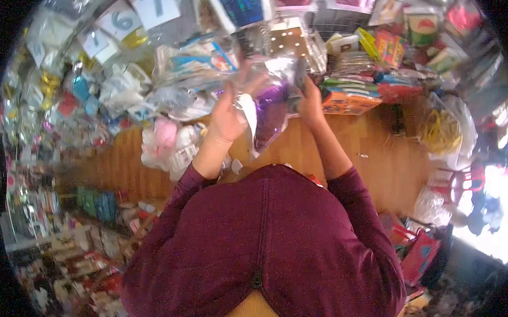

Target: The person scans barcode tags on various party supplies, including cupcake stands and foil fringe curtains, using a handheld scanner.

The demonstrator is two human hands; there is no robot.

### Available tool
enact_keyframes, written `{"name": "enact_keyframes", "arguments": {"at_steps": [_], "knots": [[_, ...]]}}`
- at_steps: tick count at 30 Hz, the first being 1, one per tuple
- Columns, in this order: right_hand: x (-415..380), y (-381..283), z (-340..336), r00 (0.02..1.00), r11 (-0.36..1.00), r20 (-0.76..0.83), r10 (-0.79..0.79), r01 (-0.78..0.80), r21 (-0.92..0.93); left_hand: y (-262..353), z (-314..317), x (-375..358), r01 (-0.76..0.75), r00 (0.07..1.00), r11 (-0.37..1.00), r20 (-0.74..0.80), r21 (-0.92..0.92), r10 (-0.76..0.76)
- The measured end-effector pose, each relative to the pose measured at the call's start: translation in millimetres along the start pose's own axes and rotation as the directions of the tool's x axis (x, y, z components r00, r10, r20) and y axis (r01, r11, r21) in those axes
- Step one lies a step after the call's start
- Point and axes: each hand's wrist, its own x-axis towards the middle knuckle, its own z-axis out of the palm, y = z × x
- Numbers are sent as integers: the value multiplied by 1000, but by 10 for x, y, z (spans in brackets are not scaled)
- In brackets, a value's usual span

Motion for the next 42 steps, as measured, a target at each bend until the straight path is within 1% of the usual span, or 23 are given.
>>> {"name": "enact_keyframes", "arguments": {"at_steps": [1,2,3,6,7,9,11,13,14,16,17,18,20,22,24,27,28,31,36,38,39,41,42], "knots": [[-61,326,-135,993,996,-105,55,-61,-60,-25,17,-29,14,999,994,43,112,-19],[-200,-19,-180,947,948,-58,317,-315,40,-57,38,-47,25,996,974,83,225,-45],[-320,152,-231,937,904,-137,322,-261,339,-128,-45,-46,35,996,970,68,242,-53],[-457,19,-196,881,686,-202,427,-170,707,-226,-267,-108,67,997,972,12,225,-71],[-502,47,-209,880,684,-184,438,-193,703,-205,-340,-136,94,995,958,-4,270,-96],[-589,66,-200,977,968,-32,209,-202,151,-178,-441,-207,110,993,970,-59,216,-99],[-609,-21,-157,956,954,88,281,-288,83,-153,-556,-274,130,989,978,-98,161,-115],[-586,-37,-107,911,927,187,368,-376,9,-109,-686,-341,289,946,703,-307,650,-105],[-570,-58,-65,911,927,186,368,-375,1,-107,-730,-344,285,947,707,-303,647,-104],[-524,-130,64,946,951,102,309,-306,-47,-68,-766,-341,62,949,942,-312,329,47],[-506,-170,102,950,956,116,290,-282,-85,-82,-985,-348,26,942,854,-299,520,154],[-500,-126,105,948,954,117,295,-286,-90,-40,-989,-387,27,941,857,-303,514,153],[-493,68,106,958,889,201,204,-96,-447,58,-1000,-461,10,848,502,-274,865,455],[-509,179,179,960,897,224,166,-52,-439,167,-1049,-528,22,857,444,-246,896,454],[-519,240,251,961,857,193,199,-75,-510,259,-1056,-550,-84,908,60,52,995,416],[-520,336,423,955,858,183,233,-113,-501,267,-1066,-520,-62,935,-59,78,996,347],[-503,373,511,953,857,176,247,-130,-499,316,-1098,-491,-75,936,-55,90,996,341],[-549,455,655,939,850,189,286,-158,-503,358,-1124,-454,225,972,-107,-216,968,94],[-489,331,900,930,763,152,334,-172,-623,508,-1329,-396,154,988,-133,-149,979,46],[-460,257,984,946,802,168,278,-132,-583,547,-1370,-389,87,990,-31,-83,996,113],[-442,269,1011,978,818,185,92,31,-574,567,-1403,-382,48,994,-34,-45,998,101],[-409,158,1054,977,814,192,92,37,-580,643,-1461,-333,135,990,-3,-134,991,35],[-392,216,1063,980,813,201,15,105,-573,752,-1434,-289,-60,997,-112,64,992,33]]}}
